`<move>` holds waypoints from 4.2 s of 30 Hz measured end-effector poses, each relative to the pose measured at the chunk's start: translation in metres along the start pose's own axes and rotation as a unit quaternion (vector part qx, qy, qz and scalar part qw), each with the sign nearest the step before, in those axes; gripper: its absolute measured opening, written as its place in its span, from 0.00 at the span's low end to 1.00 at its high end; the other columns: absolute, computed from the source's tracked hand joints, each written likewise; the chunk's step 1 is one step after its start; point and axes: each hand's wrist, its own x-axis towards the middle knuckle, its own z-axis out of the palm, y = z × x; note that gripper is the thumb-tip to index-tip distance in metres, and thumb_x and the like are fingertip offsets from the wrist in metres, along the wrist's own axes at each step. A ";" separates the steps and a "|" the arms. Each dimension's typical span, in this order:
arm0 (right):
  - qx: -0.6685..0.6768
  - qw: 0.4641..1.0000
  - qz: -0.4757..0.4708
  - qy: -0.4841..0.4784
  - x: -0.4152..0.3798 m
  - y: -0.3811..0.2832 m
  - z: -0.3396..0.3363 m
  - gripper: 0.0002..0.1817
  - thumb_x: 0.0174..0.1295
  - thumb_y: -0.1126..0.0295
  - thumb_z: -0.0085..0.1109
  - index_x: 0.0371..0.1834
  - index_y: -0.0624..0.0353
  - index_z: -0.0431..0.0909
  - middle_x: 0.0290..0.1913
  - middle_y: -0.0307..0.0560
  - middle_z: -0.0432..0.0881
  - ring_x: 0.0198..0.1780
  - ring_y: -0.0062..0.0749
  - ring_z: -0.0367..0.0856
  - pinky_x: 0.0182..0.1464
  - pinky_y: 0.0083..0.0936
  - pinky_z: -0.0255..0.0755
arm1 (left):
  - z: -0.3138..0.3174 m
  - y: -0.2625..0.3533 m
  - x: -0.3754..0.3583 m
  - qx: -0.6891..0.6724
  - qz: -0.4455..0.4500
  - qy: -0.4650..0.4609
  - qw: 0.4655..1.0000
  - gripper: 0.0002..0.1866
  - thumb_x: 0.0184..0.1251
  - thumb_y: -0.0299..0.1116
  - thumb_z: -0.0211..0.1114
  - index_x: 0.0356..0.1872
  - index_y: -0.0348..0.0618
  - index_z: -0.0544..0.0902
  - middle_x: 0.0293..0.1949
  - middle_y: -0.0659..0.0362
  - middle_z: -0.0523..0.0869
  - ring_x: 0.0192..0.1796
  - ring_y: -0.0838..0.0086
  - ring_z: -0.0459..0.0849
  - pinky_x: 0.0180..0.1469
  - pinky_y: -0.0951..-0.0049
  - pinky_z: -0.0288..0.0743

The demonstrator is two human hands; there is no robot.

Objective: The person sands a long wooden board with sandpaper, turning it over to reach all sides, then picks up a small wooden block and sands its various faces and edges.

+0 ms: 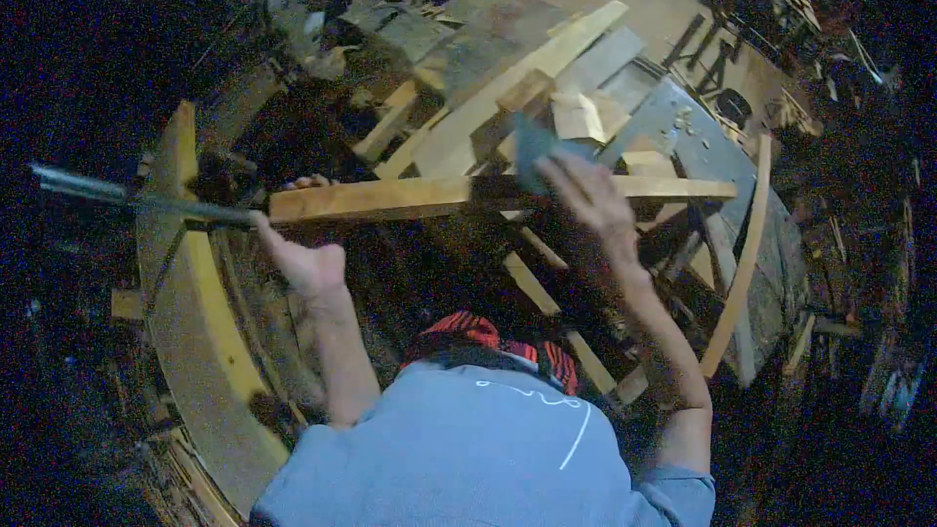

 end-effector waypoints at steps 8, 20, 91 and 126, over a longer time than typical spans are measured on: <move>0.101 0.977 -0.064 -0.177 0.042 -0.090 0.006 0.27 0.49 0.62 0.59 0.57 0.38 0.67 0.65 0.50 0.55 0.65 0.52 0.53 0.65 0.47 0.46 | -0.007 0.000 -0.004 -0.088 -0.051 0.047 0.994 0.22 0.62 0.51 0.53 0.39 0.39 0.72 0.44 0.50 0.76 0.52 0.56 0.72 0.59 0.53 0.60; 0.222 0.958 -0.019 -0.179 0.058 -0.073 0.042 0.35 0.40 0.58 0.67 0.55 0.46 0.63 0.64 0.49 0.56 0.63 0.52 0.55 0.64 0.46 0.49 | -0.025 -0.004 0.006 -0.080 -0.073 0.025 0.994 0.19 0.64 0.48 0.51 0.38 0.40 0.73 0.40 0.52 0.76 0.51 0.57 0.72 0.59 0.55 0.61; 0.087 0.973 0.061 -0.207 -0.056 0.112 0.013 0.42 0.38 0.67 0.66 0.61 0.53 0.57 0.58 0.49 0.63 0.63 0.43 0.59 0.65 0.38 0.51 | -0.006 0.035 0.015 0.185 0.017 0.016 0.982 0.24 0.52 0.43 0.64 0.46 0.39 0.70 0.38 0.56 0.75 0.45 0.67 0.75 0.57 0.57 0.65; 0.221 0.971 -0.085 0.042 0.092 -0.093 0.041 0.35 0.41 0.61 0.59 0.58 0.54 0.63 0.52 0.56 0.65 0.55 0.52 0.64 0.57 0.44 0.58 | 0.013 0.036 0.010 0.168 -0.053 -0.120 0.977 0.24 0.67 0.43 0.46 0.60 0.39 0.62 0.59 0.49 0.67 0.62 0.60 0.64 0.64 0.59 0.57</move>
